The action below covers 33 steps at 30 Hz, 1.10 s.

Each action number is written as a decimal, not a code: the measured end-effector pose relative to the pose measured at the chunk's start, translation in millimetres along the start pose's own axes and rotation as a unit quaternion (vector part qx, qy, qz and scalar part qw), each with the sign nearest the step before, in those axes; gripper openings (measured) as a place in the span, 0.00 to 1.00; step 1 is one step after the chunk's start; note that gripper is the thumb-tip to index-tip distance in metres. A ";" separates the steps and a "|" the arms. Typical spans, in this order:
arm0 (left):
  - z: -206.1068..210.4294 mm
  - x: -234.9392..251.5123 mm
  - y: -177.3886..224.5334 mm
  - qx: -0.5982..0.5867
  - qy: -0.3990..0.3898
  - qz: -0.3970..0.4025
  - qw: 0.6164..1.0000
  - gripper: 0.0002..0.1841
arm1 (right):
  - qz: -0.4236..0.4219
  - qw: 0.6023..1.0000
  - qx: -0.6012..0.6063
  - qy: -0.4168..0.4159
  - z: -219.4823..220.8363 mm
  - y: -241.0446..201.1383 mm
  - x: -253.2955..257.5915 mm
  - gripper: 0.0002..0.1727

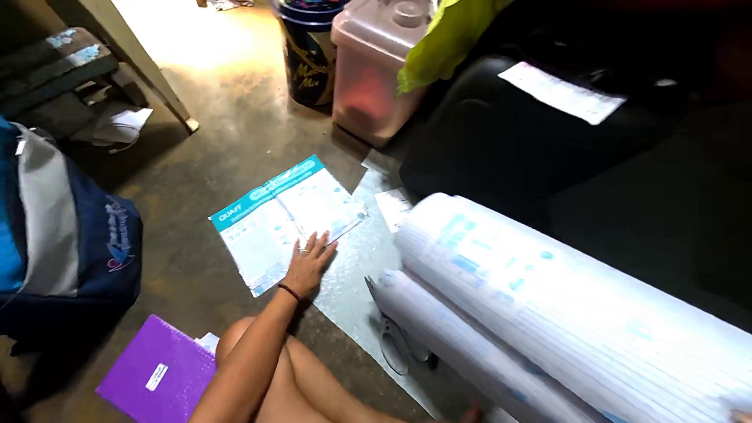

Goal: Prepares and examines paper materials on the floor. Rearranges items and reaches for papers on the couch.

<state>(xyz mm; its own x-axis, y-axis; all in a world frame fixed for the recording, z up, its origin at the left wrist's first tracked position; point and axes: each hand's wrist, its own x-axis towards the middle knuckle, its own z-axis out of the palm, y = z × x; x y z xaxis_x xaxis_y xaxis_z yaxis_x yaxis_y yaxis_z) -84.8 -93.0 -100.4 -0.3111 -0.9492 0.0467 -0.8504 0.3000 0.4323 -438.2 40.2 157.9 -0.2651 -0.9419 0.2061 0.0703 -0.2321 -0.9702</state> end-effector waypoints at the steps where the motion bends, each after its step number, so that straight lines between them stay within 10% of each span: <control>1: 0.1 -0.8 -1.9 0.007 -0.007 -0.025 1.000 0.27 | 0.027 0.999 0.003 -0.020 1.2 1.2 -0.8 0.23; 7: -23.3 -0.6 -11.7 0.042 0.042 -0.155 0.986 0.29 | 0.093 0.991 0.098 0.020 4.7 35.0 -9.5 0.20; 11: -28.9 -4.1 10.9 -0.148 0.050 -0.135 0.979 0.31 | 0.156 0.970 0.186 0.028 14.8 39.6 -16.9 0.20; 15: -55.4 -19.6 72.2 -0.603 -0.064 -0.076 0.792 0.44 | 0.180 0.954 0.238 0.037 29.0 42.5 -13.6 0.19; 17: -65.8 -25.4 86.7 -0.664 -0.088 -0.058 0.740 0.22 | 0.170 0.958 0.221 0.064 33.2 45.4 -9.4 0.20; 26: -141.5 -22.5 77.8 -0.523 -0.111 -0.053 0.843 0.17 | 0.183 0.973 0.091 0.104 34.1 60.0 2.3 0.09; 30: -164.8 -18.1 42.9 -0.745 -0.007 0.082 0.662 0.68 | 0.156 0.962 0.164 0.152 59.6 53.3 17.5 0.09; 33: -144.9 -48.7 43.5 -0.802 0.096 0.012 0.589 0.61 | 0.154 0.952 0.215 0.155 81.8 64.5 16.7 0.10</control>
<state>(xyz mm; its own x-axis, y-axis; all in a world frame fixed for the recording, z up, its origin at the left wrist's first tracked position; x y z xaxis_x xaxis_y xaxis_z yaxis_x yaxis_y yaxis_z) -45.2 -47.5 46.6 -0.1297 -0.9859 0.1055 0.6969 -0.0150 0.7170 -359.4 -10.4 109.2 -0.4346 -0.8800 -0.1914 0.5604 -0.0978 -0.8224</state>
